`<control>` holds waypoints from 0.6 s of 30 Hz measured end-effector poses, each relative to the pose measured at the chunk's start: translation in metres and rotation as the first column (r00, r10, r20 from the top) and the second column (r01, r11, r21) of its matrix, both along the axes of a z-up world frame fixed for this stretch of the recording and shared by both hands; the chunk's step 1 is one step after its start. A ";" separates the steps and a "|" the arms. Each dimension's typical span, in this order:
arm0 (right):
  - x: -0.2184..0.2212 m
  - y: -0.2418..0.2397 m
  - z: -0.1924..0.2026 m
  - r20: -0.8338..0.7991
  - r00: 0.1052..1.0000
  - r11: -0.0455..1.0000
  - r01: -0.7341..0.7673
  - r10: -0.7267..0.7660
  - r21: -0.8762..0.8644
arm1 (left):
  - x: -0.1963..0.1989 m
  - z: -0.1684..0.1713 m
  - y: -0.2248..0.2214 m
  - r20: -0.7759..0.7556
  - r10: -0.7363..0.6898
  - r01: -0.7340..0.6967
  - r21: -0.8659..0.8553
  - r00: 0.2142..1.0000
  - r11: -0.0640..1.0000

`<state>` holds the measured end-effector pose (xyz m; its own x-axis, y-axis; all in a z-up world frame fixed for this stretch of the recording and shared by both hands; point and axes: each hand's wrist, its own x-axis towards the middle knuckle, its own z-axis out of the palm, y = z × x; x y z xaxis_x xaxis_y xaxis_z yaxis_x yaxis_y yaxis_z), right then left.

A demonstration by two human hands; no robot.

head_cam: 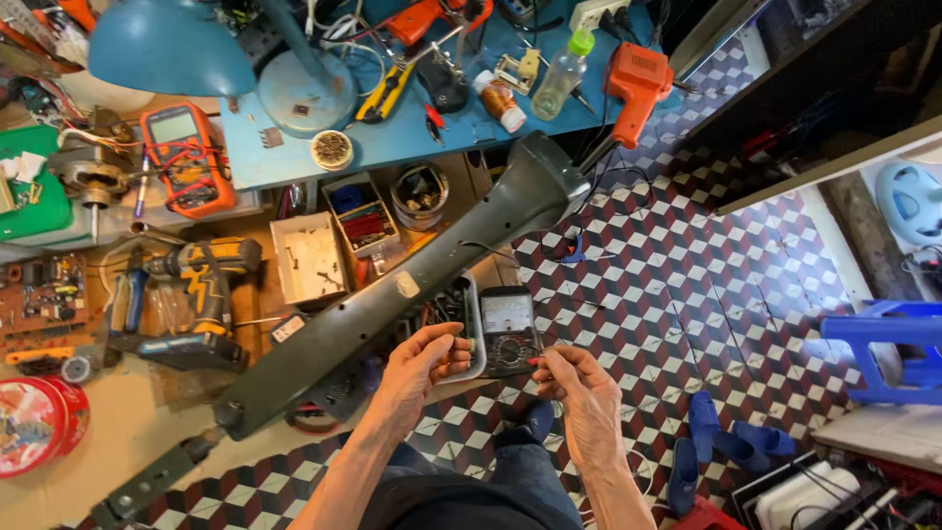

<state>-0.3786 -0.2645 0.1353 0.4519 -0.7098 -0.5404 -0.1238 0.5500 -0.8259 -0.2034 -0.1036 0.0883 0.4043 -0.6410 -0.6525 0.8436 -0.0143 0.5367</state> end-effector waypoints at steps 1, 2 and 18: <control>-0.019 -0.019 -0.006 0.006 1.000 1.000 -0.001 0.001 -0.001 | -0.019 -0.002 -0.017 0.004 0.036 -0.036 -0.013 0.999 0.999; -0.037 -0.040 -0.011 0.012 1.000 1.000 -0.002 0.002 -0.002 | -0.037 -0.004 -0.034 0.009 0.072 -0.072 -0.027 0.997 0.997; -0.061 -0.168 -0.027 -0.020 0.964 0.964 -0.266 0.267 0.014 | -0.121 -0.002 -0.149 -0.002 0.238 -0.238 0.059 0.971 0.970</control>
<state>-0.4395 -0.4327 0.1079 0.6123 -0.5590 -0.5591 -0.2844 0.5041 -0.8155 -0.3240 -0.2526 0.0863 0.5348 -0.4883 -0.6896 0.8311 0.1566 0.5337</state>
